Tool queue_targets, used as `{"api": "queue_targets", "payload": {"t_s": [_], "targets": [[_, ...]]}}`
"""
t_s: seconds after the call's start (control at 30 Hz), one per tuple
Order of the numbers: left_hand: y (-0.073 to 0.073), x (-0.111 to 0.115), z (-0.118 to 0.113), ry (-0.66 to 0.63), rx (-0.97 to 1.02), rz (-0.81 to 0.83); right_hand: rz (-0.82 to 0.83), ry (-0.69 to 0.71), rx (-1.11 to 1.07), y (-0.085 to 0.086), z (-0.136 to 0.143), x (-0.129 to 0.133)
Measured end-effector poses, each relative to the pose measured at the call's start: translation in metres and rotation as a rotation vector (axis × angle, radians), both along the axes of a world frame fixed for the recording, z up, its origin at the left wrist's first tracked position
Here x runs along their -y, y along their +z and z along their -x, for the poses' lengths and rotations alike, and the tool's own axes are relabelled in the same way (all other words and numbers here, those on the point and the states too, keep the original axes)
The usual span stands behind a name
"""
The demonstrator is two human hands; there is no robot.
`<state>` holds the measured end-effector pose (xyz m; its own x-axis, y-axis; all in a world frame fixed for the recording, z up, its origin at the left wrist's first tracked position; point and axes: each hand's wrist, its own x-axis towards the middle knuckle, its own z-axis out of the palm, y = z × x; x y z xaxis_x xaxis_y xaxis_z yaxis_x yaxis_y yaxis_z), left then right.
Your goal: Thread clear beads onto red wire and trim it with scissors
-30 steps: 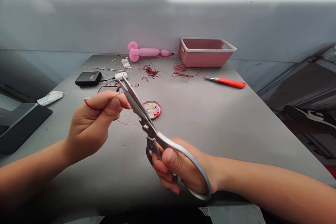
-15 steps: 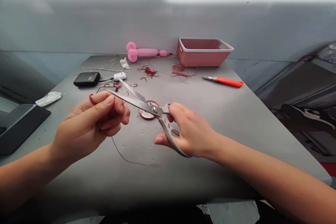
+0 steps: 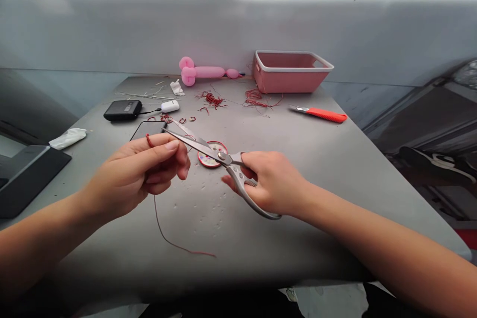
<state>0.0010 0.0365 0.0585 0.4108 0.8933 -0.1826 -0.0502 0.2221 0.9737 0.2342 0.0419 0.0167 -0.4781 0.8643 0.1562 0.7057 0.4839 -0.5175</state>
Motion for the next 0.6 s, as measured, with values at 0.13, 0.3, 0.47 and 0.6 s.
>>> {"api": "queue_targets", "payload": {"t_s": [0.13,0.3,0.47,0.6], "targets": [[0.0005,-0.0033,-0.0002,0.018,-0.027,0.047,0.176,0.011,-0.02,-0.0033,-0.0018,-0.0051],[0.0021,-0.0041,-0.0019,0.03,-0.026,0.075,0.144,0.023,-0.045,-0.0076,-0.0032,-0.0097],[0.0022,-0.0056,-0.0035,0.035,-0.011,0.107,0.163,-0.01,-0.053,-0.0091,-0.0008,-0.0092],[0.0022,-0.0087,-0.0013,0.048,0.014,0.131,0.262,-0.016,-0.082,-0.0079,0.0013,-0.0061]]}}
